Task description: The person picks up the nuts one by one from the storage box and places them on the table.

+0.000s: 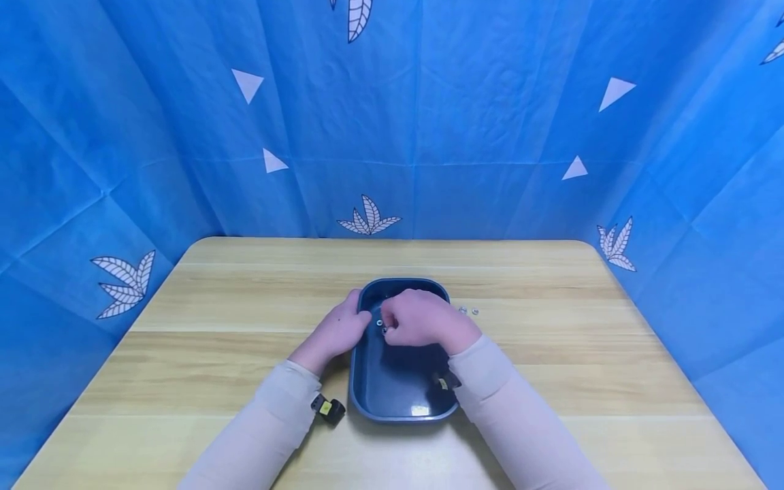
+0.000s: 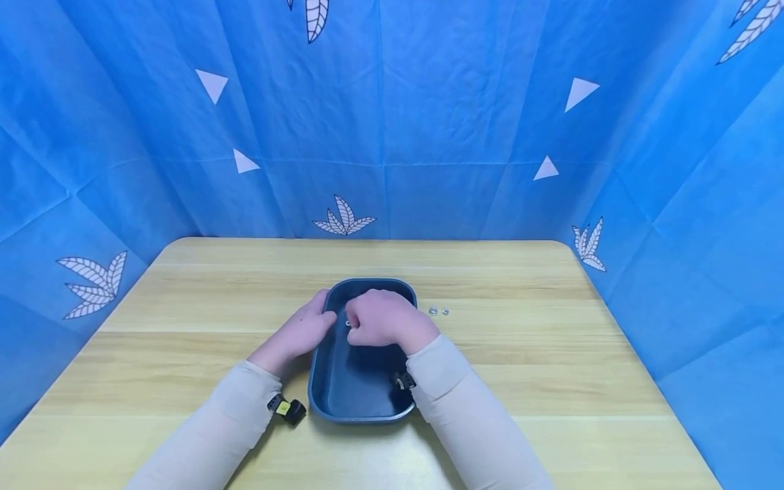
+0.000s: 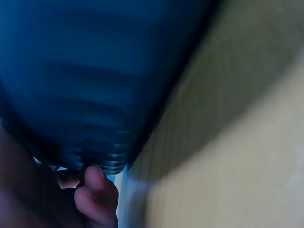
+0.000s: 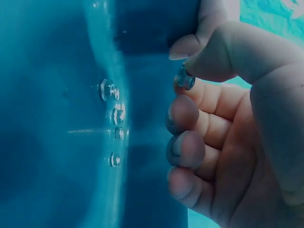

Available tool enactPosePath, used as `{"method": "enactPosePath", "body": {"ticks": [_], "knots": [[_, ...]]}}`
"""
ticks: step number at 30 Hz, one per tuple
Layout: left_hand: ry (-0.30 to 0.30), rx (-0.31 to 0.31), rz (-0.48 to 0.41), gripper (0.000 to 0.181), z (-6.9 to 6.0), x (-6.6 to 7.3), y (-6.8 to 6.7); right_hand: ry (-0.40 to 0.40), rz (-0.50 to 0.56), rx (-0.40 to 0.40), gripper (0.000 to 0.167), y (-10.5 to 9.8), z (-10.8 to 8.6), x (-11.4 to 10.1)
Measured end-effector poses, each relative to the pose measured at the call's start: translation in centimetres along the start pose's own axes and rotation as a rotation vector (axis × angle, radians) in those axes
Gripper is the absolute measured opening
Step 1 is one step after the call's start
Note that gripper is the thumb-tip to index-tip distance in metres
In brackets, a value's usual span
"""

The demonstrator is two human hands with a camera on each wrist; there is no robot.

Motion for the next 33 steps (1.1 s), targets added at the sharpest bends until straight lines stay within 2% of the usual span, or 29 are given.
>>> {"method": "enactPosePath", "body": {"ticks": [5,14,26,33], "knots": [[-0.01,-0.002,-0.01,0.05,-0.1,0.1,0.0,-0.001,0.009,0.044,0.012,-0.4,-0.4,0.2],[-0.024,-0.007,-0.026,0.052,-0.1,0.0,0.1,0.006,0.02,0.071,0.01,-0.9,-1.0,0.2],[-0.006,0.001,-0.016,0.05,-0.1,0.3,-0.1,0.005,0.011,0.124,0.01,-2.0,-1.6,-0.1],[0.005,0.001,-0.016,0.05,-0.1,0.1,-0.1,0.023,0.031,0.126,0.009,-2.8,-2.2,-0.1]]}}
Point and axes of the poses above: each hand's wrist, its own z-axis towards the middle knuckle, its own y-axis out of the palm, x = y × z, the point moved 4 cm from there along z, towards the middle knuckle, and after that the axes turned 4 degrees about -y, right-handed, at the moved point
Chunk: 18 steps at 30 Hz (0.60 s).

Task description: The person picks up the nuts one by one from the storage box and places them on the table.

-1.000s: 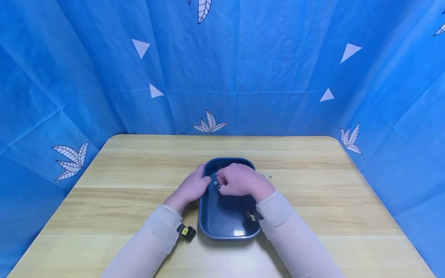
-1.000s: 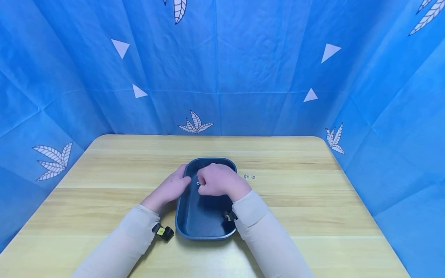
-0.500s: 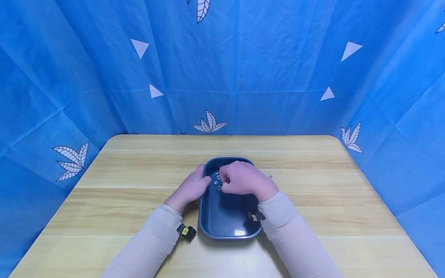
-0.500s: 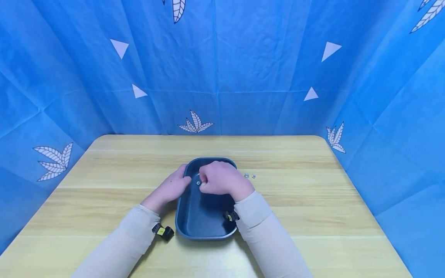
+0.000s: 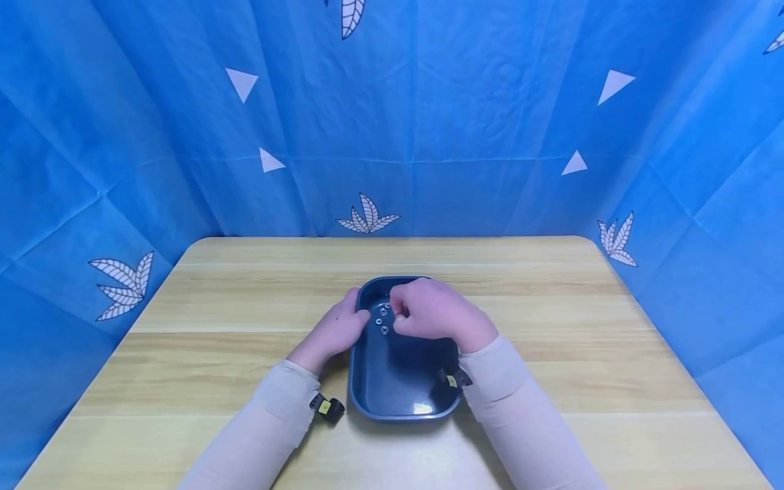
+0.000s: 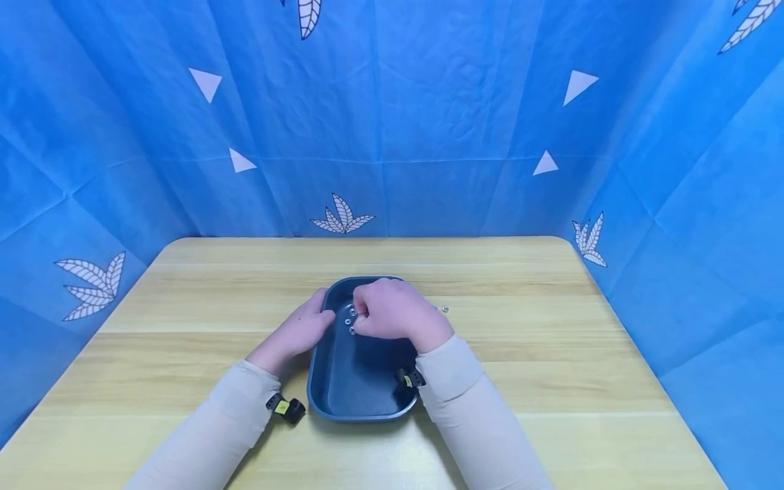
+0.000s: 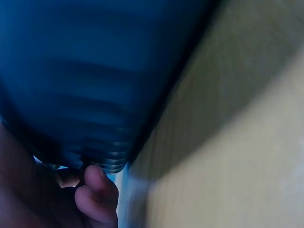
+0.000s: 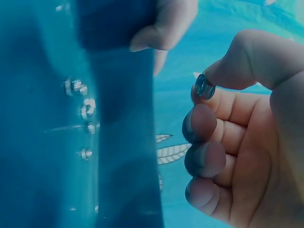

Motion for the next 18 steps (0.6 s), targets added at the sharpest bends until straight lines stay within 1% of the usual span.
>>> {"method": "enactPosePath", "body": {"ticks": [5,10,18], "knots": [[0.003,0.005,-0.005,0.05,0.0,-0.2,0.0,0.027,0.024,0.009,0.007,-0.9,-0.6,0.0],[0.004,0.004,-0.007,0.053,0.0,-0.2,0.1,0.056,0.041,0.023,0.008,-1.7,-1.2,0.3],[0.008,0.003,-0.015,0.054,0.1,-0.1,0.1,0.05,0.046,0.049,0.007,-2.9,-2.1,0.1]]}}
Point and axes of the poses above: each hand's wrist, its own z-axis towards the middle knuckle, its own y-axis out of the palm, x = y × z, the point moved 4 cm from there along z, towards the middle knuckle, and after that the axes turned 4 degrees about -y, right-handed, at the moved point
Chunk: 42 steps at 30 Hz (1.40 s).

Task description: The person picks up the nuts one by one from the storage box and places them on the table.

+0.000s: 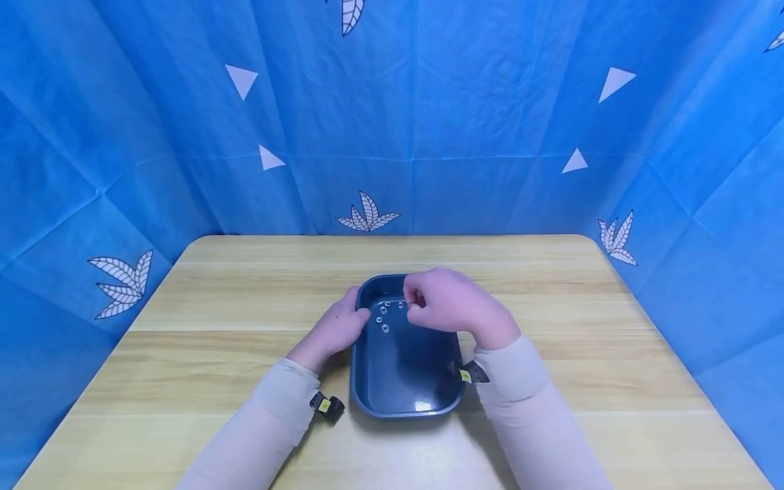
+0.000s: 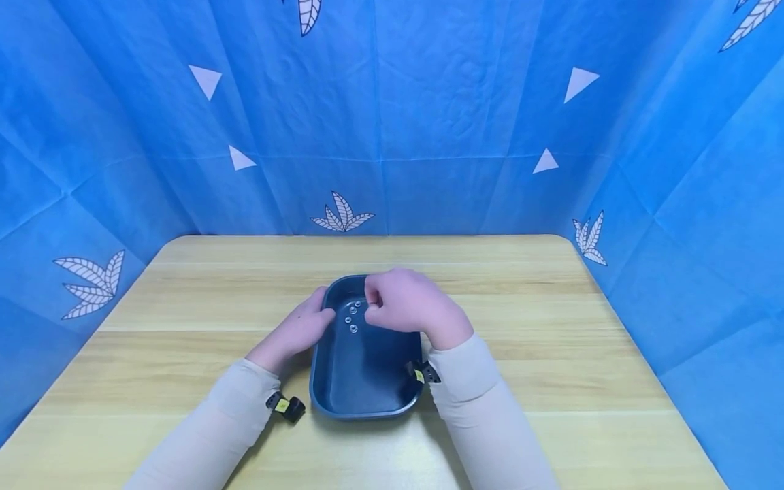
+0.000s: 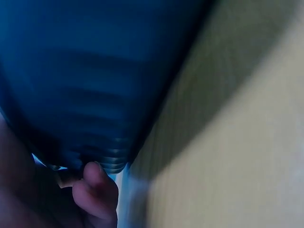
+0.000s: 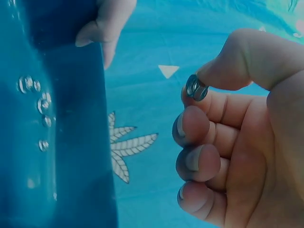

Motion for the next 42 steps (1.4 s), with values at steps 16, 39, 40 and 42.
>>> {"method": "enactPosePath", "body": {"ticks": [16,39,40,42], "knots": [[-0.003,-0.007,-0.007,0.054,0.0,0.1,-0.1,0.024,0.039,0.08,0.006,-2.6,-1.9,2.2],[0.032,-0.002,0.013,0.053,0.0,0.2,0.0,0.181,0.094,0.098,0.008,-3.7,-4.2,8.9],[0.032,-0.002,0.01,0.053,0.0,0.2,0.0,0.191,0.096,0.097,0.008,-3.6,-4.2,9.3],[0.033,-0.004,0.008,0.052,0.0,0.2,0.0,0.211,0.099,0.094,0.008,-3.4,-4.3,10.0]]}}
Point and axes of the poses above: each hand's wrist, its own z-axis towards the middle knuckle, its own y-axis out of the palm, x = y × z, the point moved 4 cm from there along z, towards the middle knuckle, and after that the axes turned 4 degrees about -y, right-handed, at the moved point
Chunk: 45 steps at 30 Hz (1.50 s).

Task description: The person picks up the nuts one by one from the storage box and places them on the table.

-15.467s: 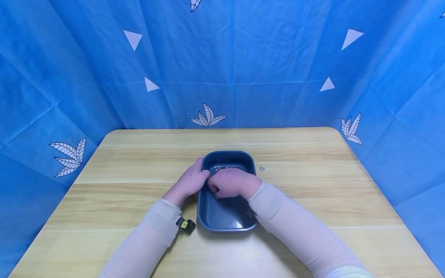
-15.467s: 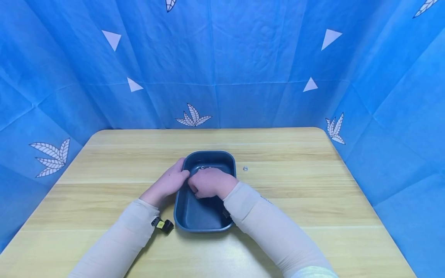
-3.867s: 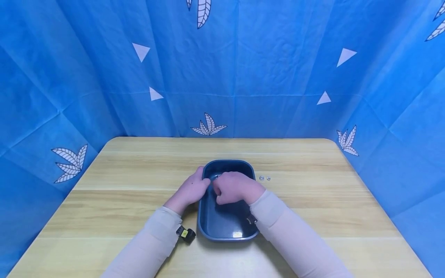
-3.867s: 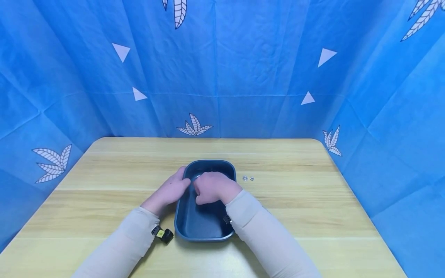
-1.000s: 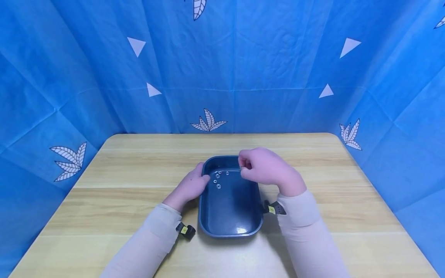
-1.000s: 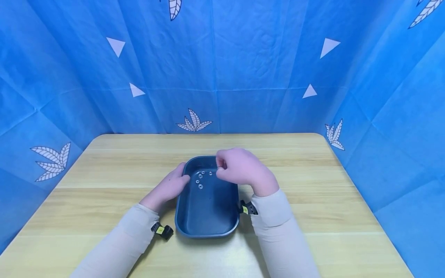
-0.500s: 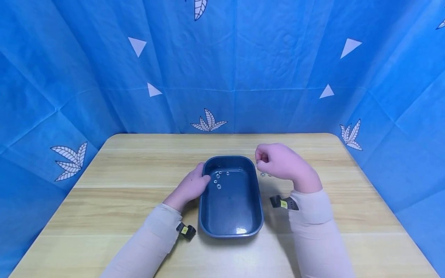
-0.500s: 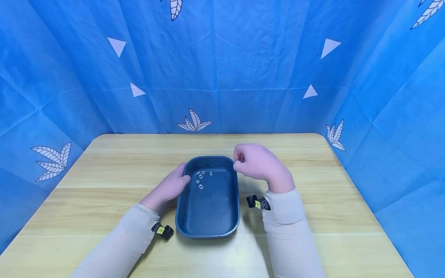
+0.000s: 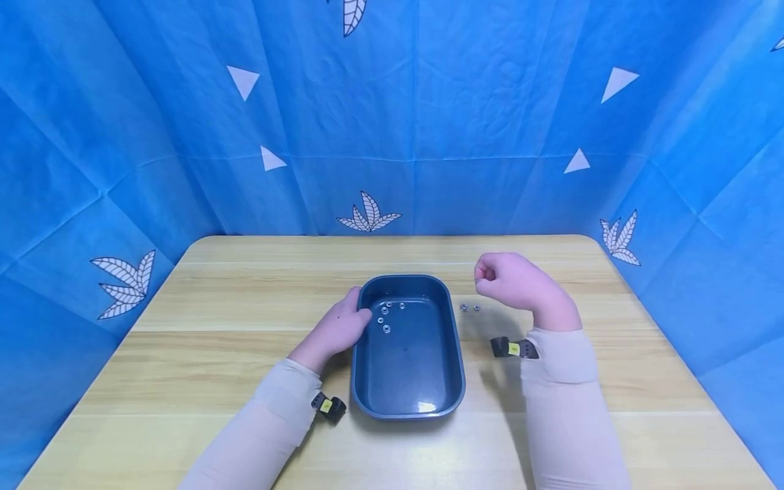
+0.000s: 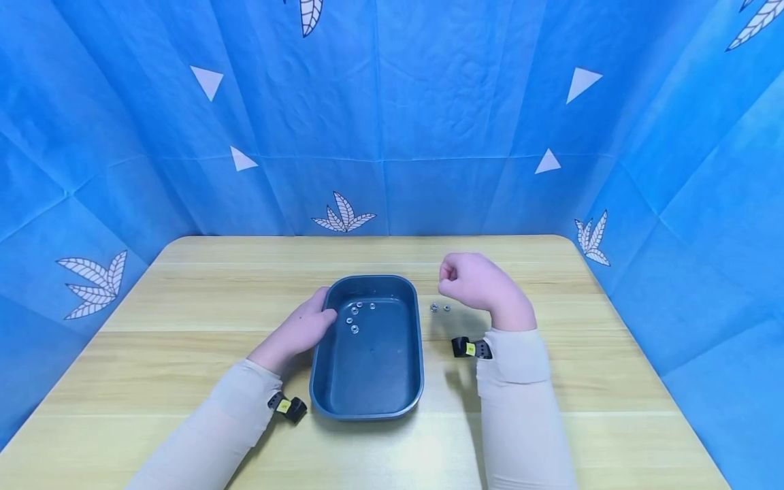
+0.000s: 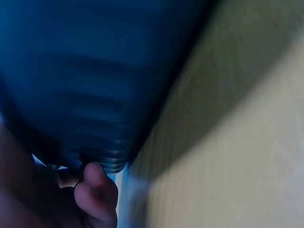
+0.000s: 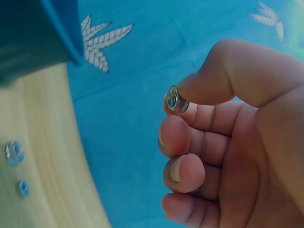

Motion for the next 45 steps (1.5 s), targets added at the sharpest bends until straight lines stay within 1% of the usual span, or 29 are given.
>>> {"method": "enactPosePath", "body": {"ticks": [5,11,17,26,30,36,45], "knots": [[-0.009,-0.007,-0.01,0.052,-0.1,0.1,0.0,0.051,-0.006,-0.02,0.008,0.5,0.1,1.6],[-0.016,-0.005,-0.008,0.052,-0.1,0.2,-0.1,0.086,0.003,-0.069,0.008,1.3,0.1,3.4],[-0.016,-0.005,-0.012,0.052,0.0,0.0,-0.1,0.11,0.028,-0.125,0.009,2.3,0.0,4.5],[-0.024,-0.009,-0.013,0.052,0.1,0.0,0.0,0.162,0.082,-0.177,0.006,3.4,-0.2,6.1],[-0.029,-0.01,-0.017,0.051,-0.1,0.1,0.0,0.186,0.089,-0.204,0.007,4.0,-0.2,6.6],[-0.043,-0.013,-0.021,0.051,-0.2,0.0,0.0,0.187,0.071,-0.222,0.007,4.9,-0.1,7.1],[-0.041,-0.014,-0.025,0.051,-0.1,-0.1,0.0,0.204,0.073,-0.226,0.007,5.1,0.1,7.5]]}}
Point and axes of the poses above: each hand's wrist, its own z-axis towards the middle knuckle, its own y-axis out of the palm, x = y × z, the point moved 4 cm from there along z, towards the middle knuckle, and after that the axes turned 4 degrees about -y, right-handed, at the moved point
